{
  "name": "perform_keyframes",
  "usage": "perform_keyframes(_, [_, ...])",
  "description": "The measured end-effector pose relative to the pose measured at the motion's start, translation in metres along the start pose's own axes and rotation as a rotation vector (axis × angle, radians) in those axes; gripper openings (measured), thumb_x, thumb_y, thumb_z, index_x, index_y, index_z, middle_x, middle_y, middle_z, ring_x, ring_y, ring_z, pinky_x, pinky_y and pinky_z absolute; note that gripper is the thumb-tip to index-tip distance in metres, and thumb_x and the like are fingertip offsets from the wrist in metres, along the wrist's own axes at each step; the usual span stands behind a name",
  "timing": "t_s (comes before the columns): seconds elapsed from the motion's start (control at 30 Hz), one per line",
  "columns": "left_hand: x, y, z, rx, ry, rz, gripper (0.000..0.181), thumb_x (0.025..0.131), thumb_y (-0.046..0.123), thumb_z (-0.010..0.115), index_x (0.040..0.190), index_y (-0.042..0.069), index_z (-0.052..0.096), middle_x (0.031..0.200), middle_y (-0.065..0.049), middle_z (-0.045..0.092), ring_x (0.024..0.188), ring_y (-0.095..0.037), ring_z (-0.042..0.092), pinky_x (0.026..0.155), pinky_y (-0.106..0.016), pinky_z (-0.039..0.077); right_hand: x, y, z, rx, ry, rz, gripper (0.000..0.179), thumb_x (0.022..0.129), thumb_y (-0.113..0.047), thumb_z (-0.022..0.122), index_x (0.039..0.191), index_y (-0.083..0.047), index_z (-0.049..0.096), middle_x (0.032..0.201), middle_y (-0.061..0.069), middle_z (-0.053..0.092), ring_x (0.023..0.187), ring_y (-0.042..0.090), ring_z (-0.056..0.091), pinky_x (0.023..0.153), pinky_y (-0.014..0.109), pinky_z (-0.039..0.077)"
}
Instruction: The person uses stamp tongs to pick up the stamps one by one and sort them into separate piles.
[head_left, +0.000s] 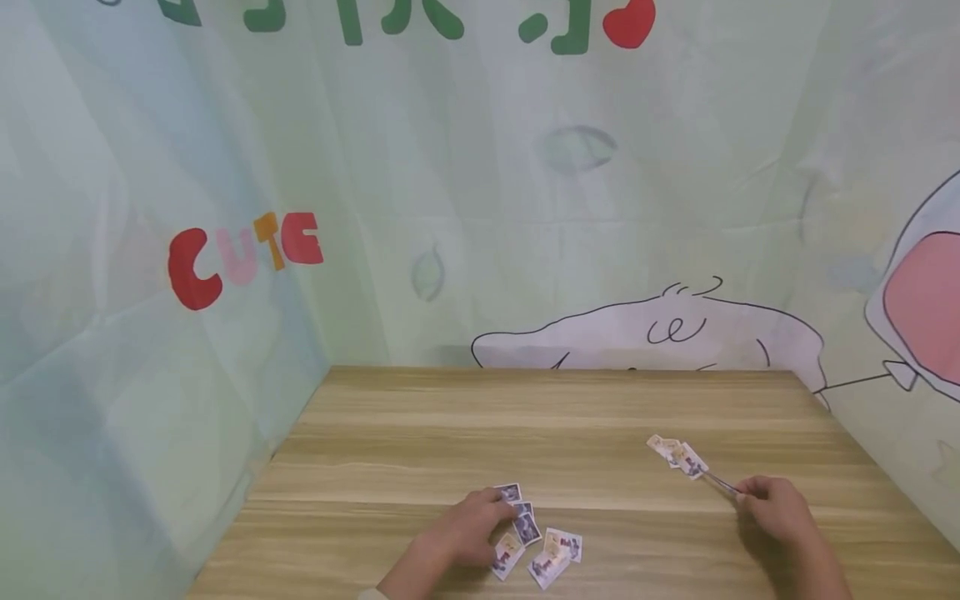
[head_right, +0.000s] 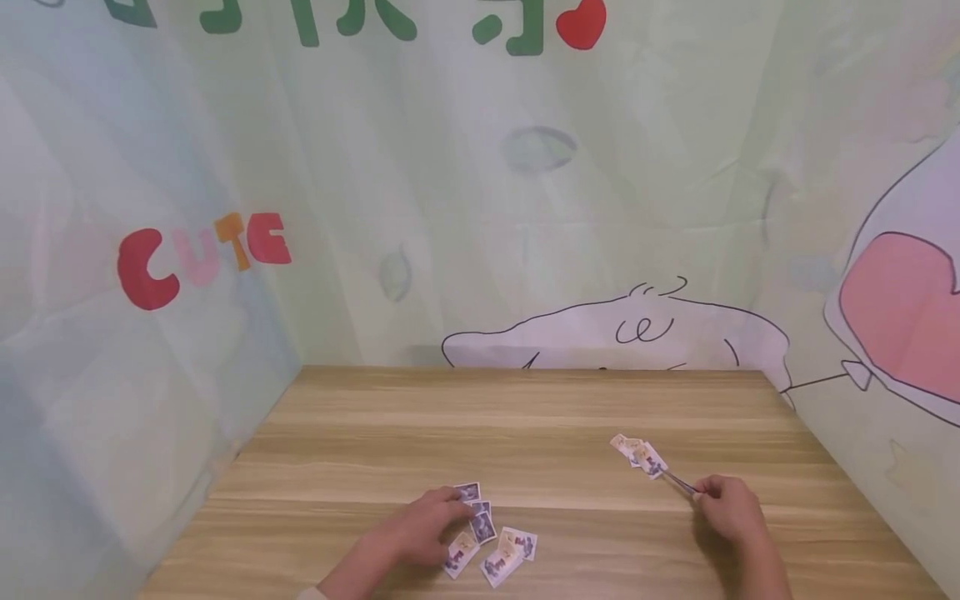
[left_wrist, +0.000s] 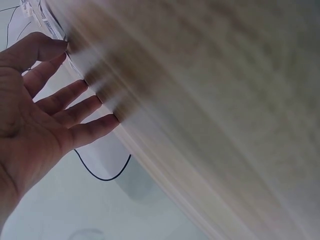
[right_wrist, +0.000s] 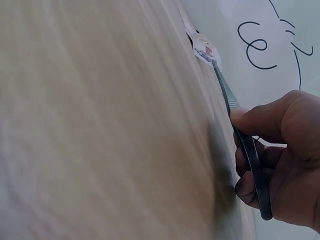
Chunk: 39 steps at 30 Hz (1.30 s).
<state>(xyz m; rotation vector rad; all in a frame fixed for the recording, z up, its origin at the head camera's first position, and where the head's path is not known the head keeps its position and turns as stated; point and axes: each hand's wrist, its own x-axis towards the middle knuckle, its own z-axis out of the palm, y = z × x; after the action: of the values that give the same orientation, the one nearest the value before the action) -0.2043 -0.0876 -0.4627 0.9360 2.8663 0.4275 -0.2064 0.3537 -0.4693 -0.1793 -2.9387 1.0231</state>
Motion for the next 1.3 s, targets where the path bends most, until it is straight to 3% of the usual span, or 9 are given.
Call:
perform_keyframes(0.2, [0.001,0.001,-0.001,0.007,0.004,0.003,0.058,0.058,0.006,0.074,0.114,0.018,0.065,0.124,-0.010,0.053,0.112,-0.026,0.049,0.091,-0.038,0.045,0.001,0.003,0.003,-0.016,0.007,0.000,0.019,0.081,-0.006,0.059,0.092,0.009,0.061,0.080,0.012,0.060,0.075,0.026,0.052,0.063,0.040,0.042])
perform_keyframes(0.5, [-0.001,0.001,-0.001,-0.012,-0.007,-0.008,0.060,0.057,0.007,0.075,0.115,0.019,0.064,0.125,-0.009,0.052,0.112,-0.026,0.049,0.090,-0.040,0.045,-0.001,0.008,0.004,-0.009,0.027,0.050,0.026,0.080,-0.011,0.065,0.096,0.010,0.061,0.084,0.018,0.061,0.081,0.037,0.054,0.071,0.053,0.042])
perform_keyframes(0.77, [0.000,0.002,-0.002,-0.008,-0.001,0.008,0.056,0.058,0.007,0.074,0.112,0.018,0.066,0.123,-0.009,0.053,0.112,-0.026,0.049,0.091,-0.038,0.045,-0.009,0.005,-0.003,0.072,0.023,0.151,0.032,0.081,-0.011,0.063,0.103,0.012,0.058,0.080,0.012,0.061,0.070,0.025,0.056,0.060,0.038,0.045])
perform_keyframes(0.97, [0.000,0.002,0.000,-0.017,-0.003,0.004,0.054,0.058,0.006,0.073,0.111,0.017,0.066,0.123,-0.010,0.054,0.113,-0.027,0.049,0.092,-0.038,0.044,-0.010,0.000,-0.002,0.102,0.038,0.215,0.034,0.082,-0.011,0.062,0.107,0.012,0.056,0.083,0.014,0.060,0.073,0.026,0.055,0.061,0.039,0.045])
perform_keyframes(1.13, [0.000,0.002,0.001,-0.015,-0.001,0.001,0.055,0.058,0.006,0.073,0.111,0.017,0.066,0.123,-0.011,0.053,0.113,-0.028,0.049,0.092,-0.040,0.044,-0.018,-0.001,0.001,0.098,0.070,0.110,0.033,0.083,-0.014,0.063,0.106,0.010,0.059,0.092,0.021,0.062,0.082,0.033,0.056,0.068,0.046,0.044])
perform_keyframes(1.3, [0.000,0.001,0.000,-0.015,0.009,0.001,0.056,0.058,0.006,0.074,0.112,0.018,0.066,0.124,-0.012,0.053,0.112,-0.029,0.050,0.091,-0.042,0.044,-0.025,-0.007,0.005,0.149,0.059,0.004,0.030,0.084,-0.009,0.061,0.105,0.011,0.059,0.095,0.020,0.062,0.088,0.033,0.056,0.075,0.043,0.046])
